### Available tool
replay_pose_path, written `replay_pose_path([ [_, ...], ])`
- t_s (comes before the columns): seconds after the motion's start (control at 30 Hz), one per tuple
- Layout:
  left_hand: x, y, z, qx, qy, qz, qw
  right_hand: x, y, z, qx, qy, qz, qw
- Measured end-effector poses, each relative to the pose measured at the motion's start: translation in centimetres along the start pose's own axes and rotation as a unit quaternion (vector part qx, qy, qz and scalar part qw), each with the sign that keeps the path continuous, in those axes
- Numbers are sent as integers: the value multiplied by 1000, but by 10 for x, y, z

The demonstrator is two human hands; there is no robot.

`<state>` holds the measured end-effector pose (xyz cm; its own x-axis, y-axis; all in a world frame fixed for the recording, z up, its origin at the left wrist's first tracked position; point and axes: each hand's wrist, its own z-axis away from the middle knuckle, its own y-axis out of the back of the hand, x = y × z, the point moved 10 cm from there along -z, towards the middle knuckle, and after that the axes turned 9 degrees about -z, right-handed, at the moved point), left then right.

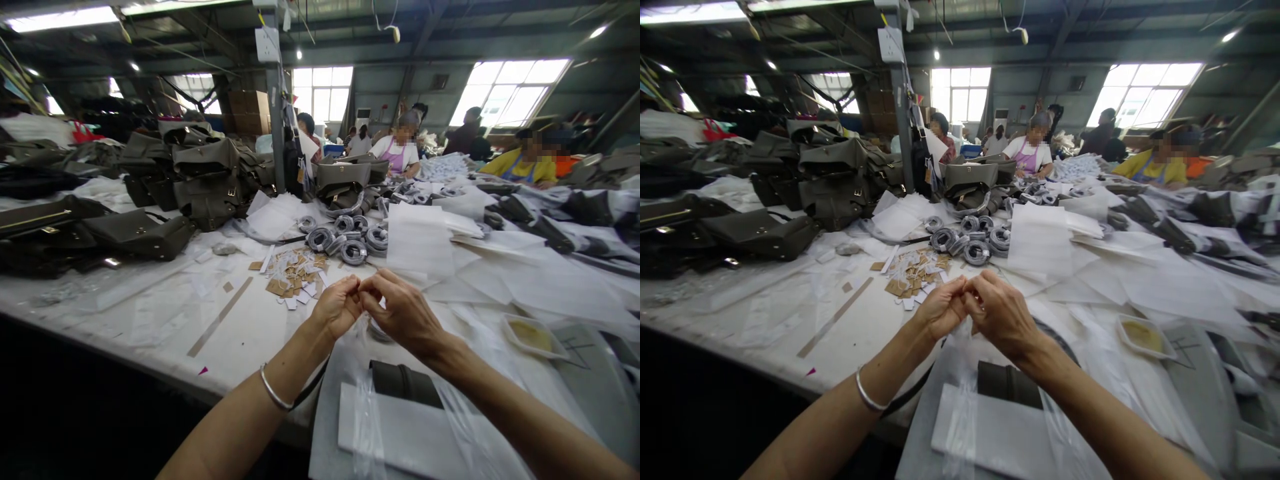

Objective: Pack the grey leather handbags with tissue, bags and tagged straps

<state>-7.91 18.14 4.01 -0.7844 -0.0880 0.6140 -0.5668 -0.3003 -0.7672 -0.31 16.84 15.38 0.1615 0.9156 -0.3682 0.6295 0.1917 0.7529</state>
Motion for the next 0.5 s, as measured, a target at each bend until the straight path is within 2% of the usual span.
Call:
replay_pose_path([
  [0.2, -5, -2, 0, -20, -7, 2, 1000, 4, 8, 1, 1, -40, -101, 994],
  [0.37, -7, -10, 6, -51, 8, 16, 999, 19, 14, 2, 22, -116, -167, 979],
  [0.5, -1, -10, 12, -38, 24, 33, 998, 35, 17, 12, 33, -180, -222, 958],
])
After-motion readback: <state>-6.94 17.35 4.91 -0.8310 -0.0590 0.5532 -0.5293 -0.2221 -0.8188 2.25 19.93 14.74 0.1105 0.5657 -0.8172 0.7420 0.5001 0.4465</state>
